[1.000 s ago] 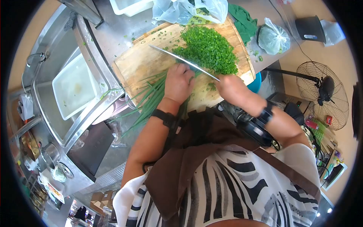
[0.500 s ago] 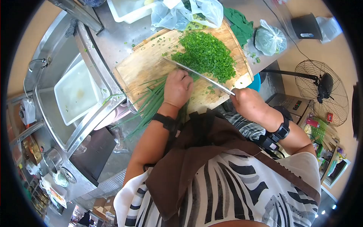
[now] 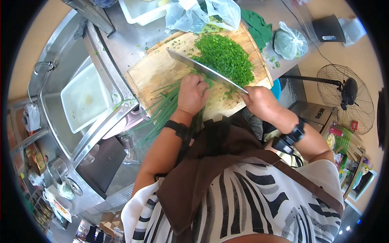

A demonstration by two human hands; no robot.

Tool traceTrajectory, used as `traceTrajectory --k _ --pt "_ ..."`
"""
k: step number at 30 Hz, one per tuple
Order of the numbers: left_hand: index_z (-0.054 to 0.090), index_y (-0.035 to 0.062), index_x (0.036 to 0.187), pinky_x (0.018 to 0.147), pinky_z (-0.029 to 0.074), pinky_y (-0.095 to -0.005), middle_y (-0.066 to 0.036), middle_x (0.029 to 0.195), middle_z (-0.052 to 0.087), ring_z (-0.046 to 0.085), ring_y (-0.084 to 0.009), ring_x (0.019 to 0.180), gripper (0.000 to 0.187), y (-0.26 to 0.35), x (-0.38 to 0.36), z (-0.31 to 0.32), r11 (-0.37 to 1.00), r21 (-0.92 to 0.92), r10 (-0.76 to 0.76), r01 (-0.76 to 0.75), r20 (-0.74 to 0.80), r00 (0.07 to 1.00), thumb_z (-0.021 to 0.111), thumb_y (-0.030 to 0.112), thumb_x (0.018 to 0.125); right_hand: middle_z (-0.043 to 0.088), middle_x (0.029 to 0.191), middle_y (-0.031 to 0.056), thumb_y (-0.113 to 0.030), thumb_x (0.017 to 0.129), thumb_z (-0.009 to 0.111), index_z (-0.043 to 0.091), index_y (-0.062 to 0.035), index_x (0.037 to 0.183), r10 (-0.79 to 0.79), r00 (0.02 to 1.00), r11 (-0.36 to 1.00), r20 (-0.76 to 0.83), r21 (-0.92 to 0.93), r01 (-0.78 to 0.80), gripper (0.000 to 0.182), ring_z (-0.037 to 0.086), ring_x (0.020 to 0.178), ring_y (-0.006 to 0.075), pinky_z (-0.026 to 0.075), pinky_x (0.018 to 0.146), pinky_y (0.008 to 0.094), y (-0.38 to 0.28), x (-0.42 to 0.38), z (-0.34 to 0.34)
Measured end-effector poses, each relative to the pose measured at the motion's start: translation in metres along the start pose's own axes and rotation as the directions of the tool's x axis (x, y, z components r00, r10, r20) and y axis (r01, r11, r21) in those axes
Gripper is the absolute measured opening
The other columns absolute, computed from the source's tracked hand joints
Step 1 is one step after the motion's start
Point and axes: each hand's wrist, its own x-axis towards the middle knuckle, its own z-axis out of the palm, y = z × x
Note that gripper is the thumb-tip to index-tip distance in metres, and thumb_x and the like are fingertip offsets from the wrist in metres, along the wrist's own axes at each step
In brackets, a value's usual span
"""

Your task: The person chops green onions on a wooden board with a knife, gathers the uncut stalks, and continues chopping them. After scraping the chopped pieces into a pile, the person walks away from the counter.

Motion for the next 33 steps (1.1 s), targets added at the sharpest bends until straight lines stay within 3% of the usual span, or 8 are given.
traceTrajectory --k 3,6,9,14,16,22,27,33 --pt "0.063 0.0092 0.082 0.08 0.044 -0.0428 -0.009 0.093 0.055 0.053 -0.0314 0.091 0.019 -0.001 0.0 0.003 1.0 0.008 -0.017 0.017 -0.015 1.0 0.074 0.008 0.067 0.062 0.07 0.0242 -0.013 0.085 0.057 0.061 0.0015 0.08 0.048 0.987 0.996 0.154 -0.075 -0.036 0.016 0.062 0.068 0.0423 0.05 0.063 0.0506 -0.007 -0.021 -0.023" --pt "0.062 0.0088 0.081 0.078 0.044 -0.0431 -0.009 0.091 0.056 0.053 -0.0315 0.089 0.018 -0.002 0.002 0.003 1.0 0.006 0.0 0.0 -0.046 0.999 0.073 0.008 0.067 0.061 0.067 0.0229 -0.015 0.086 0.06 0.062 0.0 0.082 0.074 0.983 0.994 0.169 -0.092 -0.059 0.016 0.061 0.064 0.0425 0.049 0.06 0.049 0.002 -0.008 0.004" --pt "0.06 0.0082 0.075 0.078 0.044 -0.0413 -0.006 0.087 0.055 0.053 -0.0291 0.089 0.01 0.0 0.001 0.006 0.999 0.05 0.014 -0.01 -0.066 0.998 0.068 0.008 0.069 0.062 0.068 0.023 -0.016 0.087 0.059 0.062 -0.0004 0.085 -0.013 0.999 1.0 0.036 -0.026 0.014 0.016 0.061 0.065 0.0427 0.05 0.06 0.0496 -0.005 0.028 0.052" --pt "0.058 0.0073 0.071 0.077 0.045 -0.0408 -0.006 0.086 0.055 0.053 -0.029 0.089 0.009 0.0 0.002 0.003 0.999 0.032 0.006 -0.005 -0.025 1.0 0.068 0.008 0.071 0.061 0.069 0.0233 -0.018 0.088 0.059 0.061 -0.0003 0.084 -0.067 0.988 0.995 -0.138 0.068 0.076 0.018 0.061 0.067 0.0431 0.049 0.06 0.0497 0.003 0.044 0.048" --pt "0.058 0.0071 0.07 0.077 0.045 -0.0405 -0.006 0.086 0.055 0.053 -0.0289 0.088 0.009 -0.001 0.005 0.004 0.998 0.042 0.039 -0.036 -0.074 0.996 0.068 0.008 0.071 0.062 0.071 0.0252 -0.019 0.088 0.057 0.061 0.0002 0.085 -0.007 0.998 0.997 -0.063 0.078 0.012 0.02 0.062 0.07 0.044 0.05 0.066 0.0509 0.004 0.031 0.036" --pt "0.06 0.007 0.072 0.075 0.045 -0.0411 -0.009 0.087 0.054 0.053 -0.0303 0.086 0.013 -0.001 -0.001 0.006 1.0 0.007 0.017 -0.016 -0.087 0.996 0.071 0.007 0.067 0.06 0.067 0.0237 -0.016 0.087 0.061 0.06 0.0009 0.08 0.026 0.999 1.0 0.044 0.004 -0.026 0.019 0.06 0.065 0.0429 0.048 0.06 0.0497 0.0 -0.026 -0.008" --pt "0.061 0.0078 0.076 0.074 0.044 -0.0427 -0.01 0.088 0.055 0.053 -0.032 0.085 0.018 -0.001 -0.003 0.003 0.999 -0.014 -0.034 0.034 -0.033 0.999 0.075 0.008 0.065 0.062 0.07 0.0226 -0.016 0.087 0.056 0.061 0.001 0.08 0.03 0.991 1.0 0.129 -0.013 -0.028 0.019 0.063 0.069 0.0422 0.05 0.063 0.0501 -0.004 0.008 0.026" --pt "0.062 0.0082 0.077 0.076 0.044 -0.0429 -0.01 0.087 0.055 0.053 -0.032 0.087 0.018 0.003 0.003 -0.006 0.998 0.057 -0.013 0.009 0.06 0.998 0.075 0.009 0.064 0.063 0.074 0.0243 -0.022 0.09 0.054 0.063 0.0 0.084 0.013 1.0 0.998 0.0 0.061 -0.013 0.024 0.063 0.071 0.0429 0.051 0.067 0.0509 -0.013 0.046 0.042"
